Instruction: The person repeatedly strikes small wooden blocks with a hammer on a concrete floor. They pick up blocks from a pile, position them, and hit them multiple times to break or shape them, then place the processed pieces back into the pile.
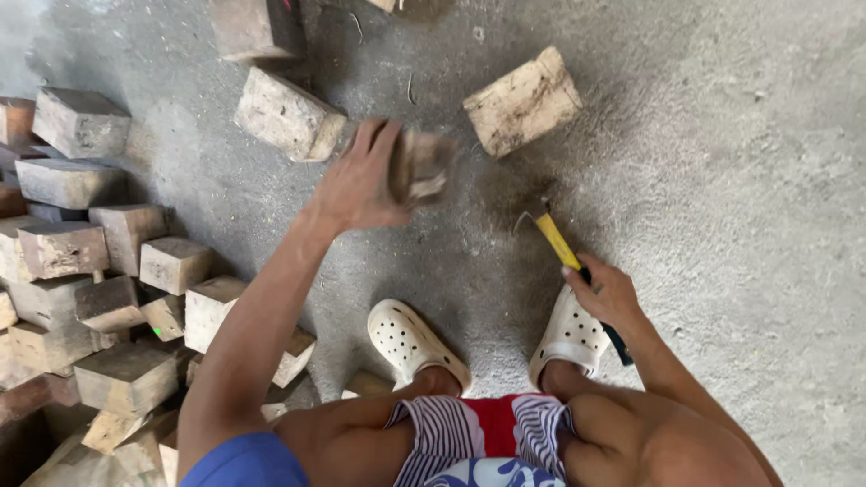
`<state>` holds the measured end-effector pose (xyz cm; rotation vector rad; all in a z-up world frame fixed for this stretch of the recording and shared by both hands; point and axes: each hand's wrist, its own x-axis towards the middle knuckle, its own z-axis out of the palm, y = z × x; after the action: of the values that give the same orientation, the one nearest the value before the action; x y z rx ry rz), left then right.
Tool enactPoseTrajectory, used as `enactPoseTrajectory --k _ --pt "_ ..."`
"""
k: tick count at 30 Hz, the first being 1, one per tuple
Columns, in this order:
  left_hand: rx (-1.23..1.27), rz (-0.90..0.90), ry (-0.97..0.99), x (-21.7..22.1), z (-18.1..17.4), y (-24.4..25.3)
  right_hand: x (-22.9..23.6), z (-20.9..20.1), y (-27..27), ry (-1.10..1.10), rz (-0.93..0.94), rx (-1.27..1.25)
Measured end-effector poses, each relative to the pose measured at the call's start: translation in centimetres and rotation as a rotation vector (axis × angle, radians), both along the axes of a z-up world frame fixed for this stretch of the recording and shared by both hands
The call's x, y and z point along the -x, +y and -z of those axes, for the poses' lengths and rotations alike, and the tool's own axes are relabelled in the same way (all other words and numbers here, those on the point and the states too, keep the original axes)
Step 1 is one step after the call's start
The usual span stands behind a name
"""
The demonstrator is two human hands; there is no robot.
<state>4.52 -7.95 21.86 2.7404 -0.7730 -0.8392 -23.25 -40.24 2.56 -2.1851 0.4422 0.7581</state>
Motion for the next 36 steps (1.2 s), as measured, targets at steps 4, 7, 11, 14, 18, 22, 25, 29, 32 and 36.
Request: enactPoseTrajectory --k 4,7,11,14,18,22,25,29,32,36 --pt "0.054 0.151 -0.12 -3.3 -0.7 -8.4 -1.5 -0.2 0.0 0.012 -0.064 -0.005" --pt "-0.017 0.23 -0.163 -4.0 0.5 -13.5 -2.2 -1.3 -0.5 0.075 -0.037 -0.082" --pt "-0.016 0.311 -0.128 -3.5 3.3 -16.2 -2.4 -3.5 -0.9 0.273 0.215 -0.412" --pt "-0.01 0.302 -0.117 -3.8 4.6 -15.5 -1.7 -4.5 -2.4 -0.104 0.148 -0.453" --pt "0.103 0.294 -0.178 -3.6 5.0 -14.6 -4.1 -6.1 -4.4 -0.753 0.148 -0.402" --pt "-0.012 0.324 -0.099 -4.1 4.8 -15.4 -8.7 -9.4 -4.9 -1.404 0.235 -0.632" --pt "-0.006 0.34 -0.112 -4.1 4.8 -15.5 -10.7 -8.0 -5.0 -1.564 0.35 -0.748" --pt "-0.009 0.37 -0.131 -3.9 4.9 -15.5 -12.3 -1.0 -4.0 -0.669 0.107 -0.18" --pt "-0.014 0.36 -0.134 -4.4 4.0 -15.8 -12.4 0.1 -4.6 -0.928 0.113 -0.304" --pt "-0.03 0.317 -0.053 -4.1 3.7 -15.8 -11.3 -5.4 -4.6 -1.162 0.155 -0.416"
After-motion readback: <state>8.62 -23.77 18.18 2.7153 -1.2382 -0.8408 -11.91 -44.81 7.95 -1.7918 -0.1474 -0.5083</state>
